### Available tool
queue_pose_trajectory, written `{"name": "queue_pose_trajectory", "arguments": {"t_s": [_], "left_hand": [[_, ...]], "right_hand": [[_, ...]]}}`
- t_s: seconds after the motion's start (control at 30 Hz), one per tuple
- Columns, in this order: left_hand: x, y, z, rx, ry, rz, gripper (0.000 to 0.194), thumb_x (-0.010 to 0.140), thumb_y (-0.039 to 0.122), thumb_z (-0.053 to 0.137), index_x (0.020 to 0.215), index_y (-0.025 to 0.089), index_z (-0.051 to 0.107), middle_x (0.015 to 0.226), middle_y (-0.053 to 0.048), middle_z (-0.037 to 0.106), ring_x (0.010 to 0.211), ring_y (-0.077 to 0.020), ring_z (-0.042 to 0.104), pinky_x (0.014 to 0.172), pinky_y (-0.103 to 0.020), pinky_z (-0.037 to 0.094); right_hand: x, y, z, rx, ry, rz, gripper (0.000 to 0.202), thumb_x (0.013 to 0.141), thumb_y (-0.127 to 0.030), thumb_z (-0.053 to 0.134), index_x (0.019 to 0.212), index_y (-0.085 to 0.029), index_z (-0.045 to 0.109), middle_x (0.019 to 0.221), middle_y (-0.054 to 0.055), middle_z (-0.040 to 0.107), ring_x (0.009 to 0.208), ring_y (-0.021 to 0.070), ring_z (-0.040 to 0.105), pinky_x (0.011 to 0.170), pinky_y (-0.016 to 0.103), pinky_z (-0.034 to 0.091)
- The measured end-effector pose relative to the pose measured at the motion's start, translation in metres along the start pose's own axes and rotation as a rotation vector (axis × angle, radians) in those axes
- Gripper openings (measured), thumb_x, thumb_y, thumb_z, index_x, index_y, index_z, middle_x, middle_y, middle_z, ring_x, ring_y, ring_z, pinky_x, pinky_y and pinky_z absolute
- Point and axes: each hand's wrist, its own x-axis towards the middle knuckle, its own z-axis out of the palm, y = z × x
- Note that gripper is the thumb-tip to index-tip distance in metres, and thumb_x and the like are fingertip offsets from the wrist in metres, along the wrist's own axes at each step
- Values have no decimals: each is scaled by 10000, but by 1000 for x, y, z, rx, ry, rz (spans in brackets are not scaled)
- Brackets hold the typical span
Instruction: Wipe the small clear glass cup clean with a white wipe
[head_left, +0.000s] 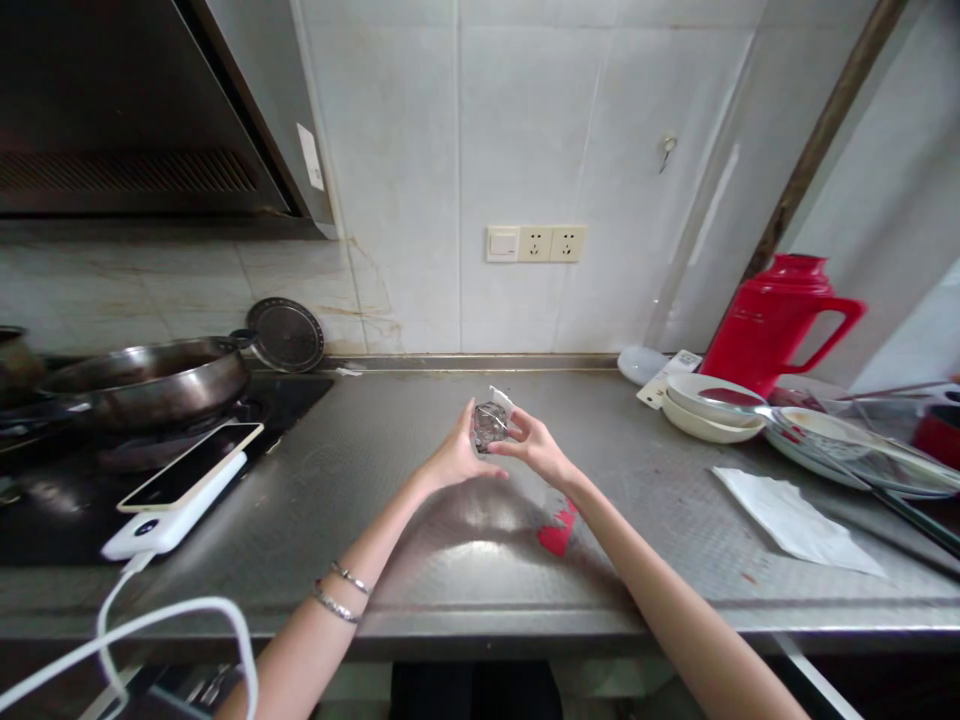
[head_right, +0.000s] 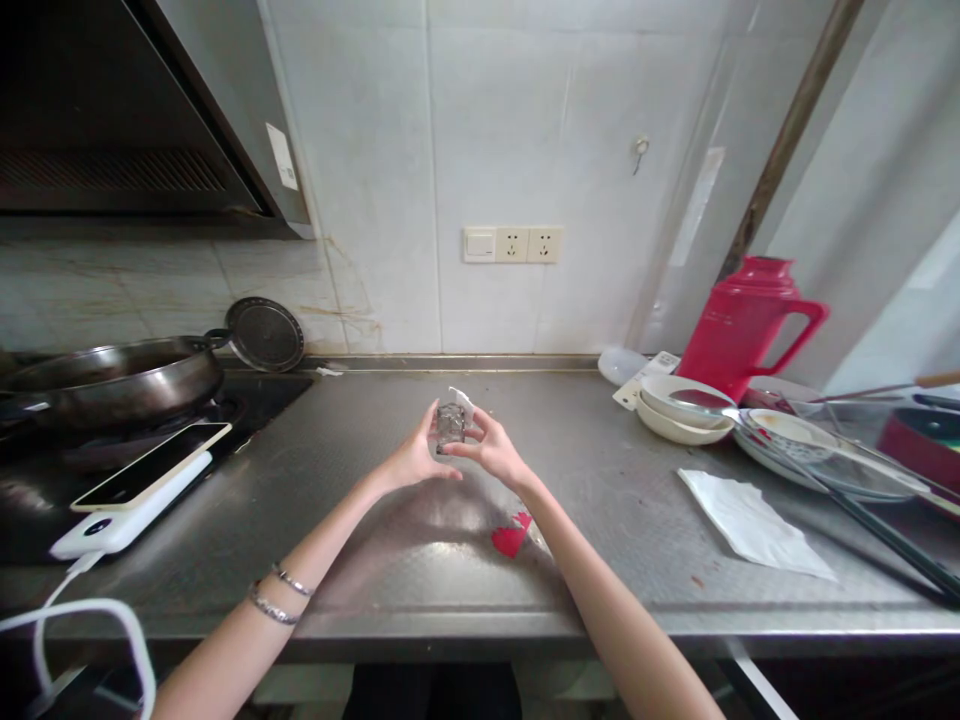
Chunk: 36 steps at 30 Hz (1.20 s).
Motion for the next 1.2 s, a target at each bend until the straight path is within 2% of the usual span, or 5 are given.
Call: {"name": "queue_pose_trajectory", "arguments": {"t_s": [0.2, 0.37, 0.8, 1.0, 1.2], "left_hand": [[-2, -9, 6, 101, 78, 68, 1052, 554, 298, 825, 1421, 188, 240, 1247, -169, 564, 1079, -275, 596, 949, -430, 456], [-4, -2, 8, 195, 154, 90, 982, 525, 282, 830, 1370, 194, 335, 1198, -126, 601, 1051, -261, 599, 939, -405, 454], [-4, -7, 12, 242, 189, 88, 1007, 472, 266, 846, 1349, 175, 359, 1227, -144, 569, 1112, -289, 560, 955, -422, 443], [-3, -11, 14, 337, 178, 162, 868, 506, 271, 816, 1276, 157, 431, 1224, -146, 569, 1081, -285, 572, 935, -427, 451], [-2, -9, 16, 413, 139, 180, 619, 543, 237, 765, 1123, 167, 560, 1143, -109, 626, 1127, -295, 554, 978, -433, 435]], "right_hand": [[-2, 1, 1, -34, -34, 23, 674, 592, -289, 798, 1220, -226, 563, 1202, 68, 604, 989, 222, 630, 839, 358, 545], [-1, -1, -9, -58, -84, 89, 515, 805, -457, 596, 1275, -259, 526, 1232, 61, 597, 1011, 211, 620, 724, 305, 568], [14, 0, -1, -605, 236, -195, 387, 891, -423, 457, 747, -150, 691, 663, 25, 673, 622, 166, 612, 577, 233, 444], [5, -6, 8, -738, 124, -392, 274, 921, -271, 425, 1013, -218, 676, 1040, 57, 708, 914, 196, 673, 800, 276, 503], [-3, -3, 11, -736, 103, -519, 281, 922, -208, 417, 1083, -222, 647, 1109, 71, 684, 1070, 189, 626, 921, 321, 498]]}}
